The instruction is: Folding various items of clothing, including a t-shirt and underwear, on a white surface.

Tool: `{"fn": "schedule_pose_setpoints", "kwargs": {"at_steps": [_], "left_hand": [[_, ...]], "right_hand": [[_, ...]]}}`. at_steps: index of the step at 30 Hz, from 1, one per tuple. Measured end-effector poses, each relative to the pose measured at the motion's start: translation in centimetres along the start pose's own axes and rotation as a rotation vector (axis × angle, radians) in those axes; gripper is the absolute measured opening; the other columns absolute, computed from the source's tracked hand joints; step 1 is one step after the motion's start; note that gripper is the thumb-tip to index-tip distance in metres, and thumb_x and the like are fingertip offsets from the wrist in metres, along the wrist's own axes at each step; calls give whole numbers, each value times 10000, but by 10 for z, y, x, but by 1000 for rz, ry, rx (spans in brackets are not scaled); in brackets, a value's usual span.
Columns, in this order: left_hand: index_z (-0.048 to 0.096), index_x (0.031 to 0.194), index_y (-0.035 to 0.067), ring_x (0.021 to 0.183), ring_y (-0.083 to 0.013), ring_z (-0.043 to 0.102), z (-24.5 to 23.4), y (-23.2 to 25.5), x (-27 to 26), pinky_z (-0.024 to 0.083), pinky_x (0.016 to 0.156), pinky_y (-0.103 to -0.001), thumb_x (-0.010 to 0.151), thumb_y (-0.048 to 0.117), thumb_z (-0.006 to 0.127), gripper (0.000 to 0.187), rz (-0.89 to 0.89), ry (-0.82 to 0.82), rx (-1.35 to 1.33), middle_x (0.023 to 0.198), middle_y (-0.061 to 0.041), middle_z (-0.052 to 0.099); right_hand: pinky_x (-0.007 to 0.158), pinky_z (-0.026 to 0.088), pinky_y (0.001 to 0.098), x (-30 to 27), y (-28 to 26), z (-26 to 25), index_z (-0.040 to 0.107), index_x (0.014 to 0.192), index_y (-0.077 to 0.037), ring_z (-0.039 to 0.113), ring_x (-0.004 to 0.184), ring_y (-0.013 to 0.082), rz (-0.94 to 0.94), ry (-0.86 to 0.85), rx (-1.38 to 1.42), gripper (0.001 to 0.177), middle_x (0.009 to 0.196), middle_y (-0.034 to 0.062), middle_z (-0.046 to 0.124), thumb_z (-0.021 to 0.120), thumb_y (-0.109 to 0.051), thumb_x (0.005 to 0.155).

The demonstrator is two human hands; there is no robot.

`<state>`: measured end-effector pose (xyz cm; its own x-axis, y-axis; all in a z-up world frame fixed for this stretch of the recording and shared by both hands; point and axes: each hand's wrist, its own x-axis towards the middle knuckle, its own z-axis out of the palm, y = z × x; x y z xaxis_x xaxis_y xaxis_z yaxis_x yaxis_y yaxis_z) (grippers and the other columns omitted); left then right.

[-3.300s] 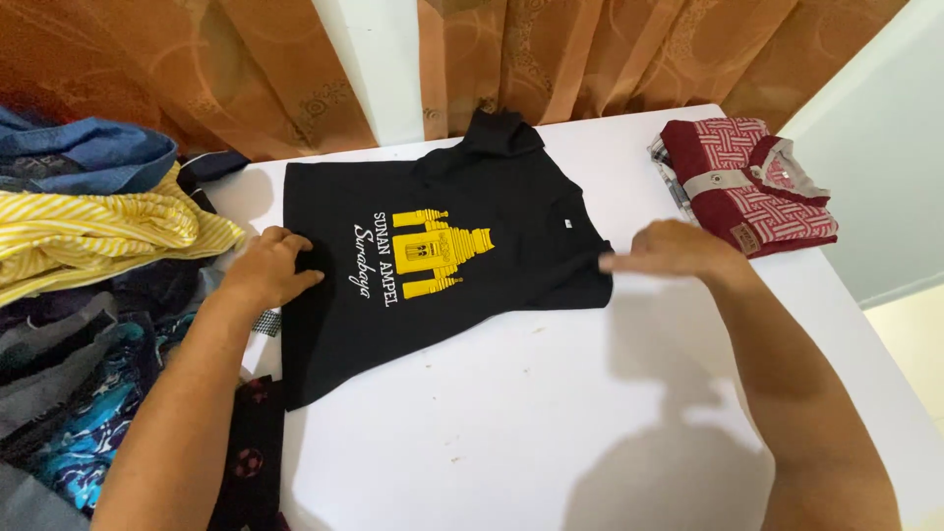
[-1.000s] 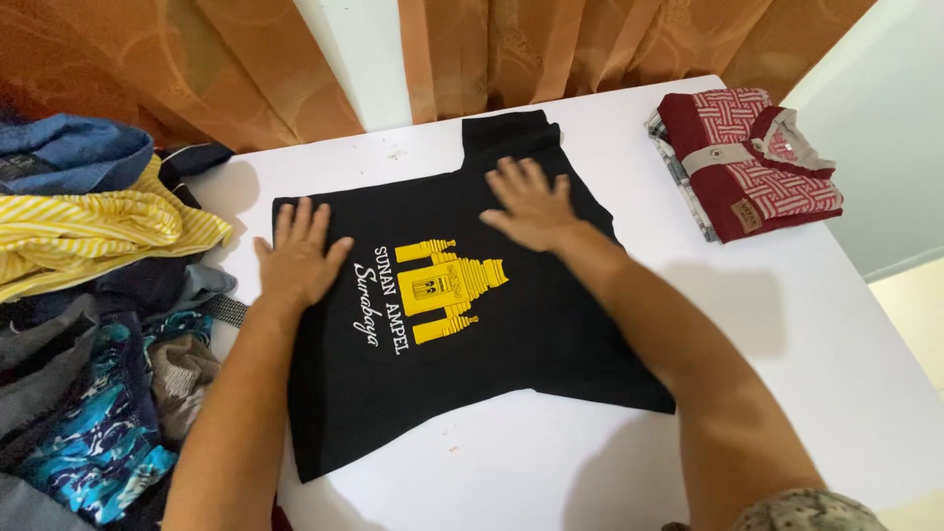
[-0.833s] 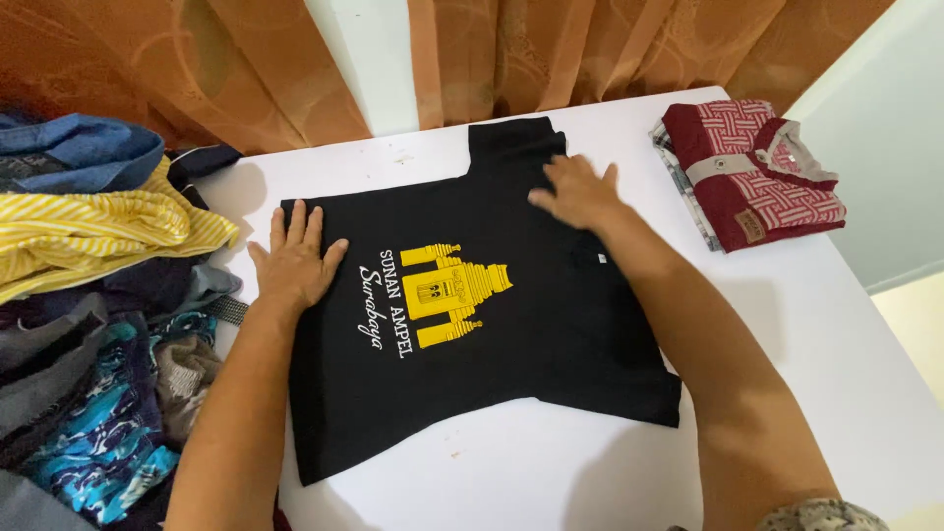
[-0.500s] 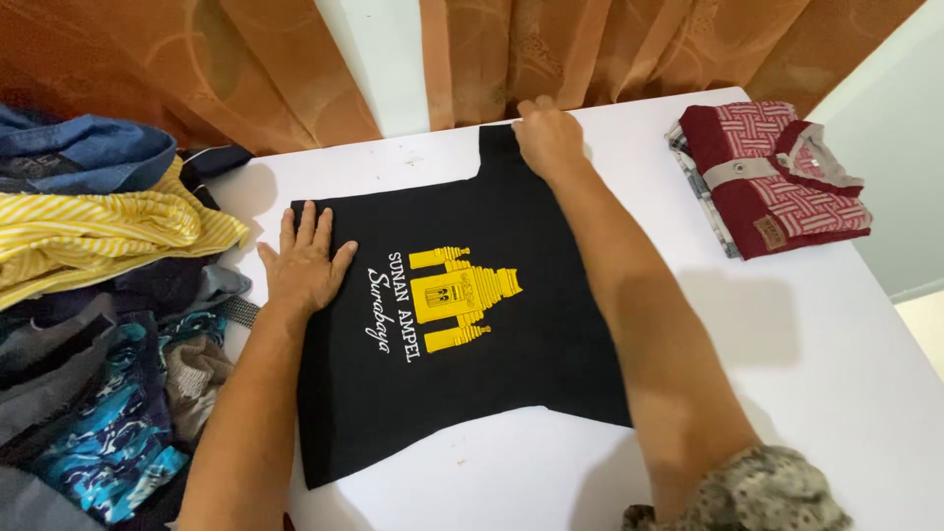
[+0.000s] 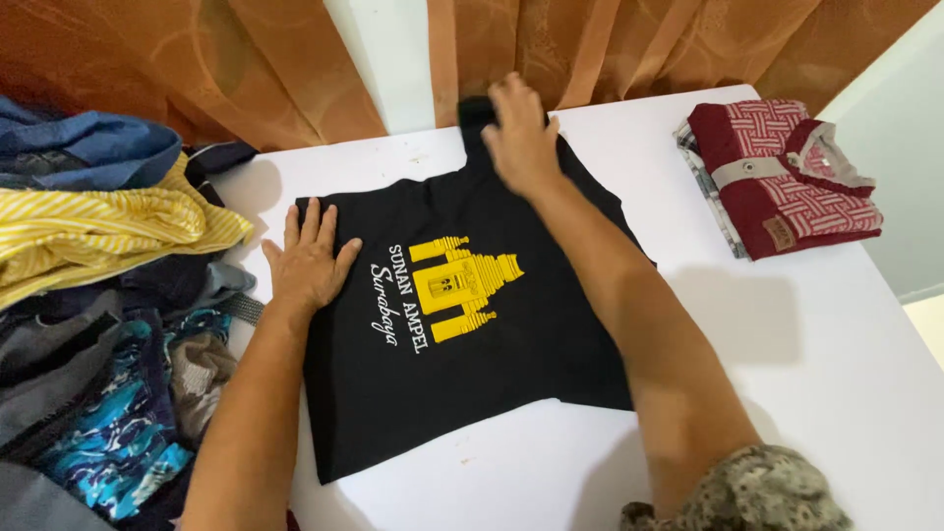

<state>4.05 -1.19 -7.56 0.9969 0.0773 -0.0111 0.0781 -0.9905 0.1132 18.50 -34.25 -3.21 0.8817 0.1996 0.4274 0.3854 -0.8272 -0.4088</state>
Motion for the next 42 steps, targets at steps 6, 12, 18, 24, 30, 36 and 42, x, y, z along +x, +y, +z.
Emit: {"fn": "schedule_pose_setpoints", "kwargs": {"at_steps": [6,12,18,24,30,36,42], "left_hand": [[251,1603,248,1573,-274,17,-9,6,7,92,1145,-748,924,692,386,822,-48,-67,-71,1714,5,84],[245,1606,248,1566,-301,17,-8,8,10,33,1133,-777,929,721,365,834,-78,-52,-22,1708,-7,87],[288,1607,214,1577,-328,44,1,7,1,17,1131,-794,947,715,372,832,-20,51,-1,1716,-39,131],[267,1597,202,1570,-273,43,0,33,-2,23,1120,-783,971,602,395,753,82,97,-9,1711,-19,128],[275,1614,240,1567,-248,65,7,107,4,26,1159,-761,1035,444,359,619,248,-52,-99,1709,24,143],[273,1600,254,1564,-238,68,1,65,13,73,1179,-706,988,578,365,698,131,-3,-90,1703,24,135],[278,1598,192,1570,-268,65,5,1,11,84,1146,-730,974,628,362,765,19,48,-32,1711,2,138]], "right_hand": [[1129,113,787,-74,-21,8,256,1610,-159,90,1569,328,-126,-379,-164,836,1708,106,99,502,-630,965],[1152,61,763,-73,21,-35,154,1629,-208,-4,1576,285,234,-532,-296,924,1722,60,6,334,-767,916],[1163,61,750,-88,35,-38,110,1638,-206,-43,1574,290,368,-527,-355,968,1715,100,-17,305,-811,908],[1131,75,782,-85,-7,-58,179,1615,-163,3,1573,286,301,-466,-315,893,1716,96,29,396,-697,933],[1113,71,819,-88,-51,25,318,1592,-156,116,1570,266,-33,-475,-124,653,1710,31,168,441,-419,1008],[1146,56,773,-80,-24,3,253,1601,-166,63,1572,253,37,-505,-225,735,1717,21,82,400,-567,1003],[1183,77,742,-80,51,-55,176,1630,-202,69,1584,230,328,-456,-322,808,1729,-13,66,369,-643,981]]}}
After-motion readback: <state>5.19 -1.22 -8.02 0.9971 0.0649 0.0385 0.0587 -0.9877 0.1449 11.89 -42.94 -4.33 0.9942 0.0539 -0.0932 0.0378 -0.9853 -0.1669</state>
